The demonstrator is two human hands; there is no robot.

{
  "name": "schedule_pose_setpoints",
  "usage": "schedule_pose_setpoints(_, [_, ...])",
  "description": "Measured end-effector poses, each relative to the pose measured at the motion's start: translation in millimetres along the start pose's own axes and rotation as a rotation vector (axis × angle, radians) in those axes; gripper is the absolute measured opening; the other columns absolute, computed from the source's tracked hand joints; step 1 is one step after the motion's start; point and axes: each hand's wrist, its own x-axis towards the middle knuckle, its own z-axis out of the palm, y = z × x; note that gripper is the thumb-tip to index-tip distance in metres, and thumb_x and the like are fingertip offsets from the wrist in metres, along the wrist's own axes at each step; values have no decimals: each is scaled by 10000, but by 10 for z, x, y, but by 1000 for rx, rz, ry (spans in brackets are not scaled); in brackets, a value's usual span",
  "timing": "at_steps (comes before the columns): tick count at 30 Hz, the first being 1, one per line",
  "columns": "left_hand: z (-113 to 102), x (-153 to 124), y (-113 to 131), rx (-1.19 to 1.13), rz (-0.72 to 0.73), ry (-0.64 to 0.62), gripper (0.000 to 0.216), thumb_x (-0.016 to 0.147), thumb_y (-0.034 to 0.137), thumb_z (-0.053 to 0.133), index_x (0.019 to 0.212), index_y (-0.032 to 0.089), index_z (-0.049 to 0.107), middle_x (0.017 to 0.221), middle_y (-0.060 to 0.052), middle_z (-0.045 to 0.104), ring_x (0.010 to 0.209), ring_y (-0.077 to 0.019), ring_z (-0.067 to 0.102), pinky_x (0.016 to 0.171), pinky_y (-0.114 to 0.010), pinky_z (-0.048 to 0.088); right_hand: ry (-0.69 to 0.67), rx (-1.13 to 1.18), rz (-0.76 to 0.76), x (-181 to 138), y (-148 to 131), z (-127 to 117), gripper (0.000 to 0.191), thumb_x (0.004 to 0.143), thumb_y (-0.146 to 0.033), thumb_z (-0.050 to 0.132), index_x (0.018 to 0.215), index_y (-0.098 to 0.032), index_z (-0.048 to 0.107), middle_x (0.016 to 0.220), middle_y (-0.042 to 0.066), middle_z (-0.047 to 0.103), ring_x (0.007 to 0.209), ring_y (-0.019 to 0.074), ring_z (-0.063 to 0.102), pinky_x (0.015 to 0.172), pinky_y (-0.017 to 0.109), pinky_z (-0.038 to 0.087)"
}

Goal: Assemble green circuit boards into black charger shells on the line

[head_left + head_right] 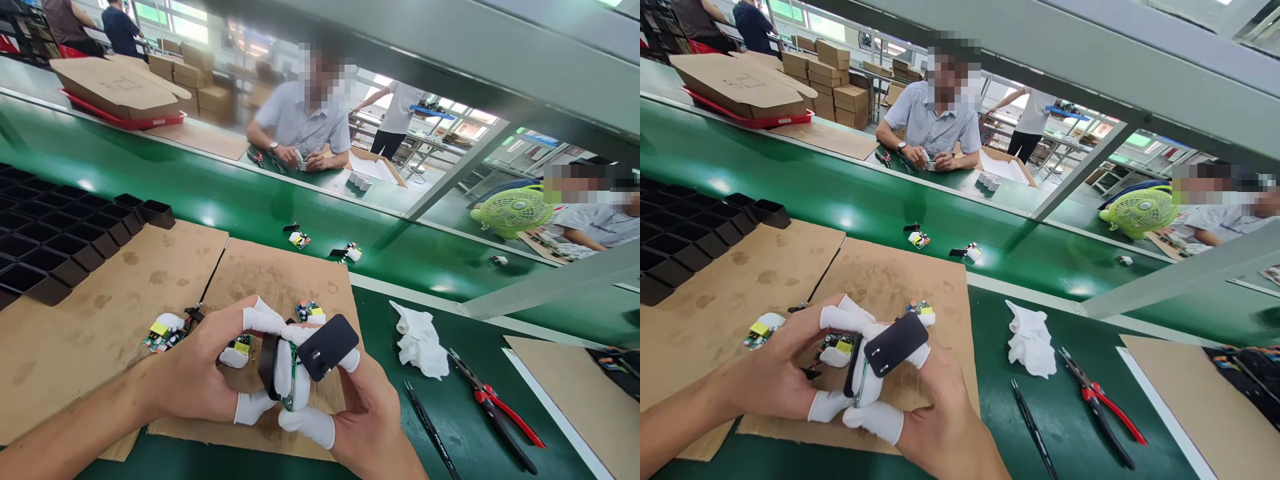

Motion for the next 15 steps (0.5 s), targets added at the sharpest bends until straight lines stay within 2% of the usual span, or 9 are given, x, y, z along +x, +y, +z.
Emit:
schedule_pose_setpoints(5, [10,-32,-26,28,8,17,607,819,156,892,1352,285,632,1102,-60,745,938,-222,700,817,-347,589,31,-21,7,10,-13,6,589,855,-226,1002,1357,-357,724,1281,22,775,1139,247,750,1065,325,611])
schedule_pose_setpoints(10, [-3,-46,-24,25,-13,-4,610,824,159,884,1359,295,626,1098,-48,740,935,-213,694,807,-327,585,22,-106,13,8,-2,24,667,880,-259,986,1470,-361,694,1372,76,729,1256,283,713,1084,360,611])
schedule_pose_setpoints(15, [12,-35,-39,-30,-9,9,677,777,116,915,1365,294,632,1146,-48,751,969,-213,701,852,-332,588,62,-199,51,1,25,43,644,870,-377,993,1456,-314,733,1353,129,718,1283,346,698,1095,454,633])
